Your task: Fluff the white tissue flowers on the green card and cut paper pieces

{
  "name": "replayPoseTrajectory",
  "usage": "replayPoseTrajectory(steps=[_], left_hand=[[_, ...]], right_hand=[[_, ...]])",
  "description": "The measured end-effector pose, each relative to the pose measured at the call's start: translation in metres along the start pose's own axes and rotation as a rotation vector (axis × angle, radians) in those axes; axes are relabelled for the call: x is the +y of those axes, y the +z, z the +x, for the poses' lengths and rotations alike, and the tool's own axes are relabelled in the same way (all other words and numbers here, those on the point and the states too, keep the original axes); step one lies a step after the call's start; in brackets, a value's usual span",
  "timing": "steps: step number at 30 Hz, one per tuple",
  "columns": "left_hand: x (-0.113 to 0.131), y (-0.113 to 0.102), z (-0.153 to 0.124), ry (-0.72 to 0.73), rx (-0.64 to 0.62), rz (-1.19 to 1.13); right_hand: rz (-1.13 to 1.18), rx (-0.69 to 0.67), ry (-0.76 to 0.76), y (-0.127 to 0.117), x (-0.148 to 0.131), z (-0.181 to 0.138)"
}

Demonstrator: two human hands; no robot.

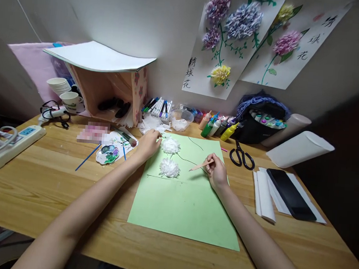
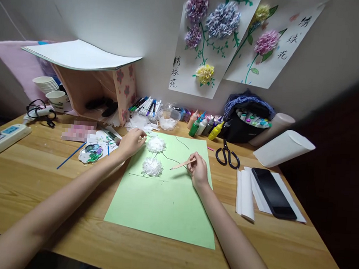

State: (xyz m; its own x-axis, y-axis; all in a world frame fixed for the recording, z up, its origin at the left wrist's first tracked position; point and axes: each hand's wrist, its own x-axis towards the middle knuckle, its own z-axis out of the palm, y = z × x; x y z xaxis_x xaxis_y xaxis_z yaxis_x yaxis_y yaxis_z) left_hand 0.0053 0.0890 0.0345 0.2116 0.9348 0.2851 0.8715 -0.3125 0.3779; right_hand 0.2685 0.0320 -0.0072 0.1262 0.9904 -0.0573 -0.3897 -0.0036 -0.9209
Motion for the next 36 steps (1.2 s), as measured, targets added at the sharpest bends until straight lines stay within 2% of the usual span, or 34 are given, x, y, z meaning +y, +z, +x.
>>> replayPoseTrajectory(steps=[2, 4, 8, 12, 13, 15, 16, 17, 19, 21, 22, 24, 26, 30, 33, 36], left_hand=[[-0.003, 0.005, 0.023, 0.063, -0.047, 0.122], [-0.005, 0.011, 0.039, 0.119, -0.086, 0.149], [-0.007, 0.018, 0.053, 0.127, -0.084, 0.112], [-0.005, 0.007, 0.045, 0.037, 0.004, 0.039], [-0.003, 0.001, 0.038, 0.009, 0.029, -0.024], [0.003, -0.013, 0.019, -0.058, 0.045, -0.309], [0.006, -0.021, 0.007, -0.072, 0.003, -0.439], [0.010, -0.029, -0.007, -0.077, -0.094, -0.552], [0.017, -0.041, -0.036, -0.056, -0.367, -0.706], [0.024, -0.047, -0.062, 0.035, -0.644, -0.736], [0.027, -0.047, -0.072, 0.057, -0.740, -0.734], [0.031, -0.041, -0.087, 0.057, -0.838, -0.684], [0.032, -0.031, -0.094, 0.019, -0.802, -0.615], [0.030, -0.014, -0.099, -0.020, -0.629, -0.498], [0.026, -0.013, -0.101, -0.054, -0.568, -0.436], [0.023, -0.015, -0.103, -0.082, -0.567, -0.422]], right_hand=[[0.010, -0.003, 0.008, -0.001, 0.000, 0.000], [0.012, -0.004, 0.005, 0.000, 0.000, -0.001], [0.029, 0.009, -0.007, 0.001, -0.001, -0.001], [0.048, 0.015, -0.014, 0.002, 0.000, -0.001], [0.046, 0.016, -0.013, 0.002, 0.000, -0.001], [0.036, 0.017, -0.014, 0.002, 0.001, 0.000], [0.027, 0.015, -0.015, 0.002, 0.001, 0.000], [0.017, 0.014, -0.021, 0.002, 0.001, 0.000], [0.001, 0.024, -0.066, 0.004, -0.001, 0.000], [-0.011, 0.042, -0.151, 0.006, -0.004, -0.002], [-0.021, 0.045, -0.200, 0.008, -0.006, -0.005], [-0.069, 0.014, -0.276, 0.014, -0.009, -0.014], [-0.152, -0.048, -0.329, 0.022, -0.009, -0.027], [-0.399, -0.195, -0.505, 0.036, -0.001, -0.053], [-0.571, -0.366, -0.681, 0.041, 0.007, -0.062], [-0.645, -0.487, -0.792, 0.042, 0.011, -0.064]])
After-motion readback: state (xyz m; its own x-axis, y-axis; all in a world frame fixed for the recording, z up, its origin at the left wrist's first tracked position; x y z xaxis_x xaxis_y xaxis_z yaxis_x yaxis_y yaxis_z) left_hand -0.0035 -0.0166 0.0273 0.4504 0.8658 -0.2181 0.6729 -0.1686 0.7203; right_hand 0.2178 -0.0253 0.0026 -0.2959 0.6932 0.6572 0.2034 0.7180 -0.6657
